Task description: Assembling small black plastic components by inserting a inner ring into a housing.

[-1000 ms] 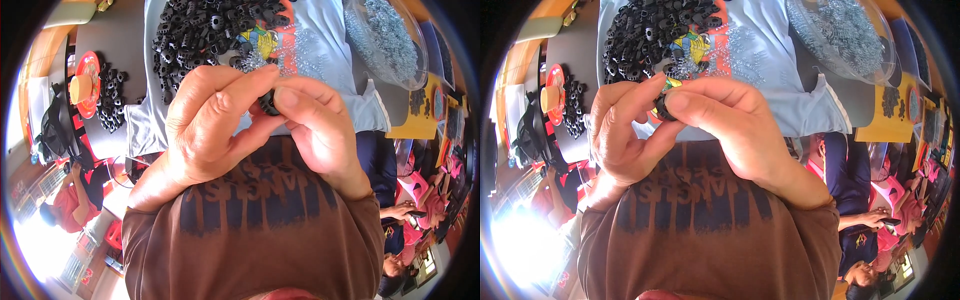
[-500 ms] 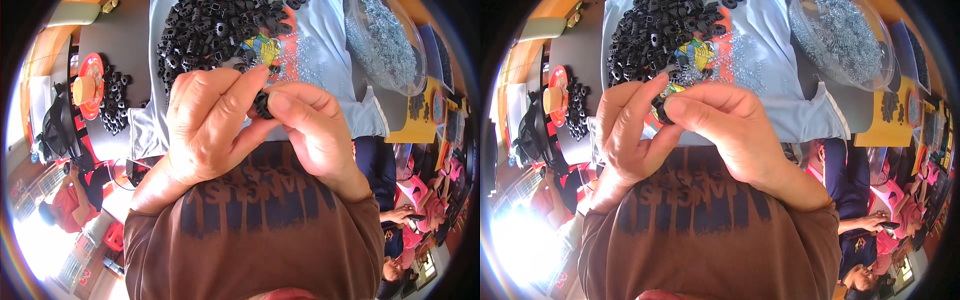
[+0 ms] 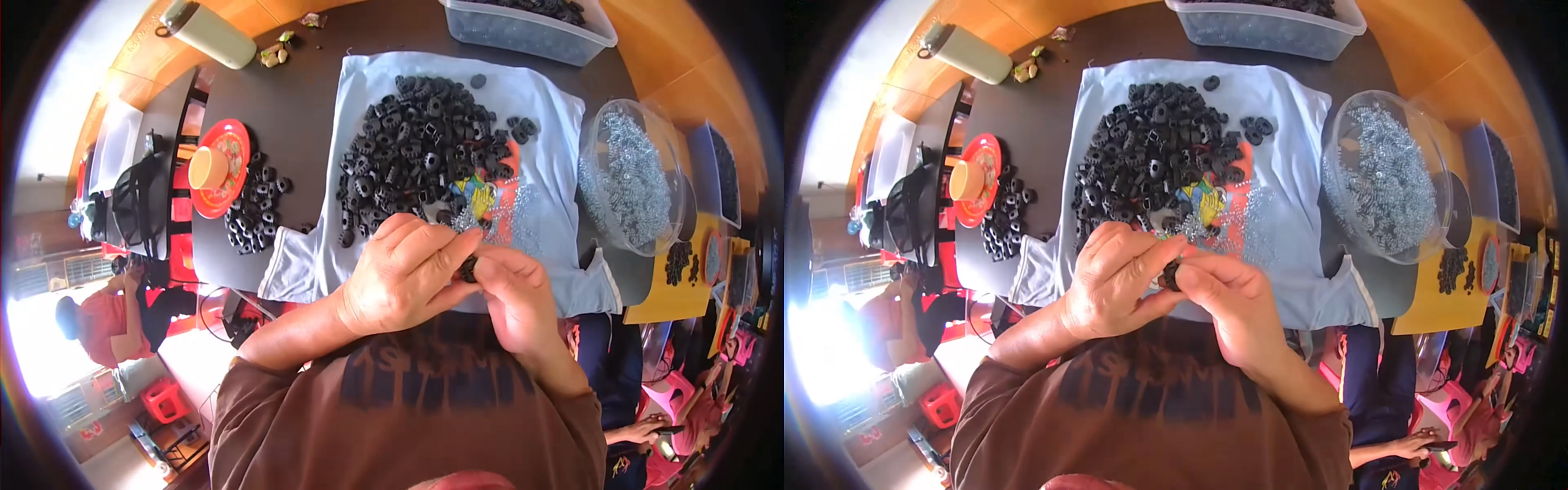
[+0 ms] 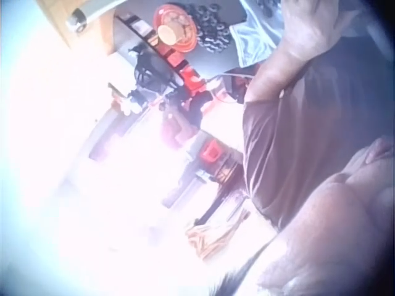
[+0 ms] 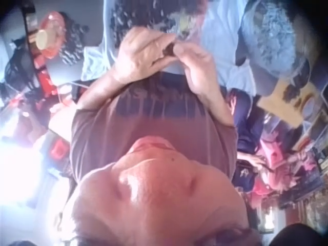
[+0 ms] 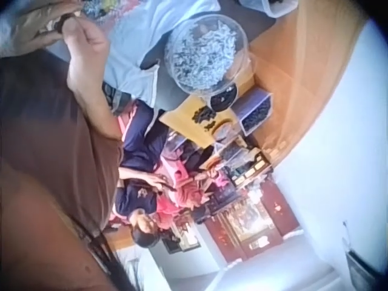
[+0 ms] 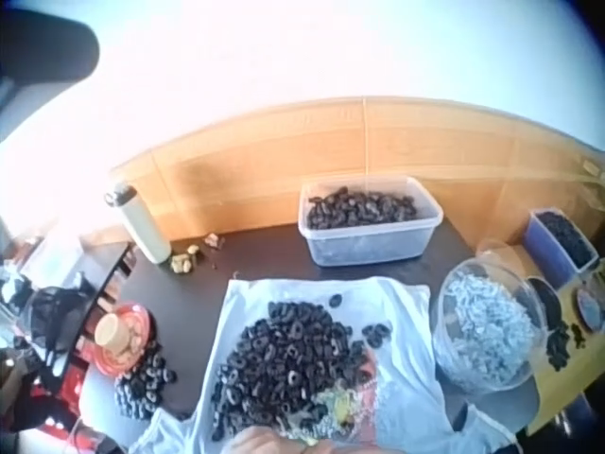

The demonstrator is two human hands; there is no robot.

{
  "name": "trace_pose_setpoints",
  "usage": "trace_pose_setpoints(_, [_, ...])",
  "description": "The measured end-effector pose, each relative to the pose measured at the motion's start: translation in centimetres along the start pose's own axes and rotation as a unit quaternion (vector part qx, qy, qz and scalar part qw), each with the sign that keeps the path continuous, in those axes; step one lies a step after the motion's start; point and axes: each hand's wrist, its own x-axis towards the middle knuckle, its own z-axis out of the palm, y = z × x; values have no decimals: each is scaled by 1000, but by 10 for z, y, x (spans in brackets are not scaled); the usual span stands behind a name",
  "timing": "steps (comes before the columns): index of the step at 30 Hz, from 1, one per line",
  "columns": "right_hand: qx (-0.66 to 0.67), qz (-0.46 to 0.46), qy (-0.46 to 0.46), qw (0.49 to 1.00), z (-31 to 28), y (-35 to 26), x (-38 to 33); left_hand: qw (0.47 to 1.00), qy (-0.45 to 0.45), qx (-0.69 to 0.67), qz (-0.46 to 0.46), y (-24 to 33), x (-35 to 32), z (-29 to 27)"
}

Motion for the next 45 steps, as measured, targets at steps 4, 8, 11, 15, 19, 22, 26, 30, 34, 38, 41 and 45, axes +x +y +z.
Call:
trace_pose_setpoints(4, [-113, -3, 43, 993, 7, -17, 3, 999, -19, -37, -29, -2, 8, -11])
trace_pose_setpoints(8, [-176, -130, 19, 976, 0, -69, 43, 999, -12, -29, -43, -5, 8, -15])
trace_pose_setpoints(11, [-54, -169, -17, 984, -9, -135, 129, 998, -14, -38, -44, -3, 1, -14])
trace_pose_setpoints(15, [-29, -167, 142, 975, -5, -183, 224, 995, -25, -49, -88, 5, -15, -17])
trace_pose_setpoints(19, [-112, -135, 147, 974, 1, -175, 221, 993, -1, -23, -112, 3, -28, -23])
trace_pose_setpoints(22, [-177, -108, 115, 971, 7, -148, 173, 992, -22, -28, -124, -3, -30, -23])
trace_pose_setpoints(26, [-340, -120, 31, 932, -7, -101, 69, 993, -39, -27, -108, -14, -20, -14])
trace_pose_setpoints(30, [-360, -104, 84, 924, -31, -54, 1, 993, -68, 40, -83, -27, -2, -2])
trace_pose_setpoints(34, [-333, -148, 144, 920, -54, -29, -21, 990, -96, 87, -51, -37, 16, 12])
trace_pose_setpoints(38, [-351, -212, 122, 904, -68, -20, -23, 989, -94, 101, -60, -38, 34, 21])
trace_pose_setpoints(41, [-366, -219, 104, 898, -74, -19, -22, 992, -80, 93, -23, -46, 49, 32])
trace_pose_setpoints(45, [-373, -230, 91, 894, -76, -20, -22, 983, -123, 137, 7, -52, 58, 47])
